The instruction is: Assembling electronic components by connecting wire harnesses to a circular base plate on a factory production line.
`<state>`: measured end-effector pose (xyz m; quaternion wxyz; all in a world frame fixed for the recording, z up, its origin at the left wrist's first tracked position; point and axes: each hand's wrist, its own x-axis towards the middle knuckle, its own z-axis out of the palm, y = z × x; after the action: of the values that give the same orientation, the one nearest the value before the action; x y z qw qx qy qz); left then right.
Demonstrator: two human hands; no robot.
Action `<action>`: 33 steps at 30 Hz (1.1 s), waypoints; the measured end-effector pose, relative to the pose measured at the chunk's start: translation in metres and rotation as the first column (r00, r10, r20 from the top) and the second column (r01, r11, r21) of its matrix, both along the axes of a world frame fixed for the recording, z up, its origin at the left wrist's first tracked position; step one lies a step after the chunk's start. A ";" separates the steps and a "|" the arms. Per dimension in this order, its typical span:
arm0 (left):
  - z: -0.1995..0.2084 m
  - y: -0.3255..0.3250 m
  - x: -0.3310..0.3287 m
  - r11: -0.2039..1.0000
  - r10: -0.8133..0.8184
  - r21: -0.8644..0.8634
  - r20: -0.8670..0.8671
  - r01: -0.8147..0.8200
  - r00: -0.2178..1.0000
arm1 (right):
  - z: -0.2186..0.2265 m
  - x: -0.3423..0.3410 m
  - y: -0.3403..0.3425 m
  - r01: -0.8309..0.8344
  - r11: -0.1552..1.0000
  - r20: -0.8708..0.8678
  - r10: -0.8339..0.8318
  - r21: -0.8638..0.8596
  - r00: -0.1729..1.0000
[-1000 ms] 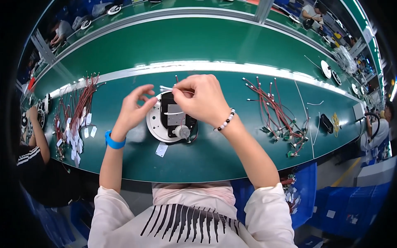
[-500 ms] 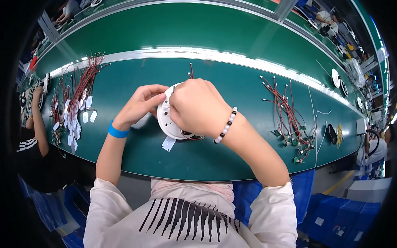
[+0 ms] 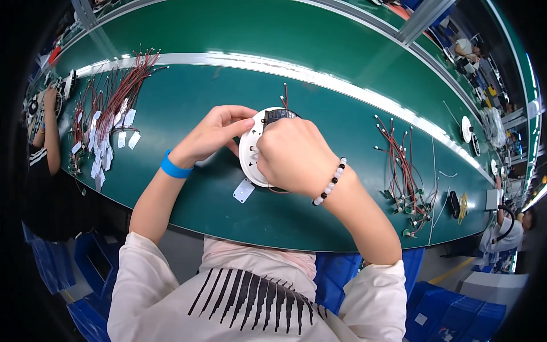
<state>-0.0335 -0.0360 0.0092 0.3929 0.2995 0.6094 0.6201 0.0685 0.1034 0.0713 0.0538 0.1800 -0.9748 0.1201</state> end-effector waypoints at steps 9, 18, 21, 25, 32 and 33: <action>-0.002 0.000 0.000 1.000 0.019 0.007 0.007 -0.019 1.000 | -0.009 0.001 -0.007 0.078 0.994 -0.185 -0.063 0.075 0.981; -0.005 0.002 0.000 1.000 0.006 0.022 0.056 -0.007 0.998 | -0.025 0.011 -0.020 0.034 0.985 -0.264 0.012 0.169 0.965; -0.005 0.002 0.002 1.000 0.010 0.006 0.067 -0.010 0.998 | -0.026 0.010 -0.016 0.032 0.991 -0.220 -0.002 0.131 0.976; -0.006 0.003 -0.001 0.999 -0.018 0.042 0.086 0.014 0.996 | -0.027 0.008 -0.009 0.107 0.992 -0.220 -0.090 0.070 0.971; -0.012 -0.002 -0.007 0.947 -0.262 0.226 0.136 0.228 0.955 | -0.030 0.012 -0.009 0.241 0.970 -0.258 -0.243 -0.039 0.935; -0.013 0.000 -0.007 0.945 -0.273 0.215 0.094 0.248 0.957 | -0.032 0.012 -0.008 0.258 0.965 -0.278 -0.260 -0.047 0.925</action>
<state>-0.0408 -0.0364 -0.0041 0.4759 0.3769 0.4734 0.6383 0.0808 0.0958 0.0397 0.2082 0.0648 -0.9718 0.0897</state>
